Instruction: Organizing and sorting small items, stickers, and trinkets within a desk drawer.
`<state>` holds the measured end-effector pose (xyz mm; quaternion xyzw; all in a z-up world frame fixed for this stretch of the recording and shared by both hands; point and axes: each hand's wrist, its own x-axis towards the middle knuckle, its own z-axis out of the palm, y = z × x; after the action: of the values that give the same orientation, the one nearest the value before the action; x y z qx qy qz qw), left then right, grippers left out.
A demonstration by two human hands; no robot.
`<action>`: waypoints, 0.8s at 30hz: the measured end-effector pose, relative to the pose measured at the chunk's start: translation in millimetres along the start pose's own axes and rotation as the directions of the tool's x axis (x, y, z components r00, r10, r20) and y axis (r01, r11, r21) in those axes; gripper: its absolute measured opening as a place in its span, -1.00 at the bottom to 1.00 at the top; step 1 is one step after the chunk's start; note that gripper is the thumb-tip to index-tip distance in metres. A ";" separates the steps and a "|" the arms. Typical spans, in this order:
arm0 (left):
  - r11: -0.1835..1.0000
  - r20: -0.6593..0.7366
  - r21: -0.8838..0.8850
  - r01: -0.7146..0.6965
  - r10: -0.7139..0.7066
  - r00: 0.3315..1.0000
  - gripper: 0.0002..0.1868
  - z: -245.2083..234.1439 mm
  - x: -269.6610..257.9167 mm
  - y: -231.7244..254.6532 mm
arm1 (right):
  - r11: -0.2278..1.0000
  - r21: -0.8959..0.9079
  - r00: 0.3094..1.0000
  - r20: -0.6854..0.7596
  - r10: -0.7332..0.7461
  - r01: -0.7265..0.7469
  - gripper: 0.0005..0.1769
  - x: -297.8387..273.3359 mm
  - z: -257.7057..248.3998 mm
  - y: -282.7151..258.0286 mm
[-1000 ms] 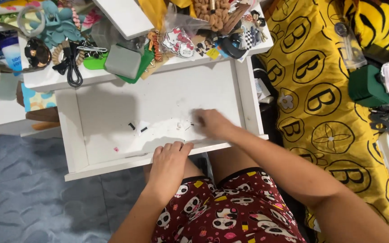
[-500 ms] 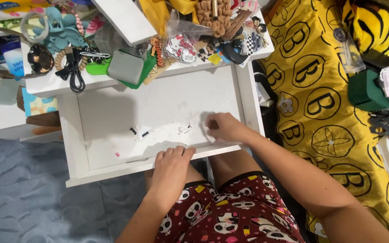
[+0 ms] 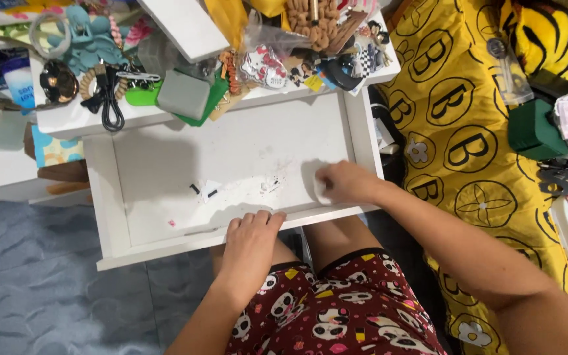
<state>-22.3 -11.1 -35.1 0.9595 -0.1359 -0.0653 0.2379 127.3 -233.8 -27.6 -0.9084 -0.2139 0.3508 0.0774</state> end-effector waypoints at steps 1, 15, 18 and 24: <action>1.000 -0.004 0.000 0.002 -0.002 1.000 -0.50 -0.2 1.5 0.8 | 1.000 -0.004 1.000 -0.002 -0.002 0.002 -0.80 11.4 1.6 15.5; 1.000 0.045 -0.014 0.006 -0.005 0.999 -0.45 -5.6 1.0 3.7 | 0.987 -0.116 0.682 -0.731 -0.011 -0.108 -0.49 64.6 1.0 9.6; 1.000 0.015 -0.008 -0.006 0.006 1.000 -0.45 -0.5 0.5 2.5 | 0.929 -0.274 0.620 -0.782 -0.065 -0.249 -0.55 99.3 14.4 69.3; 1.000 -0.004 -0.029 0.002 -0.002 1.000 -0.50 0.6 0.6 0.9 | 0.985 -0.020 0.677 -0.724 -0.132 0.171 -0.76 90.6 45.3 0.4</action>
<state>-22.0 -12.3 -35.3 0.9562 -0.1337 -0.0657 0.2520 157.1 -194.4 -116.0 -0.9499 -0.2319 -0.0370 0.2065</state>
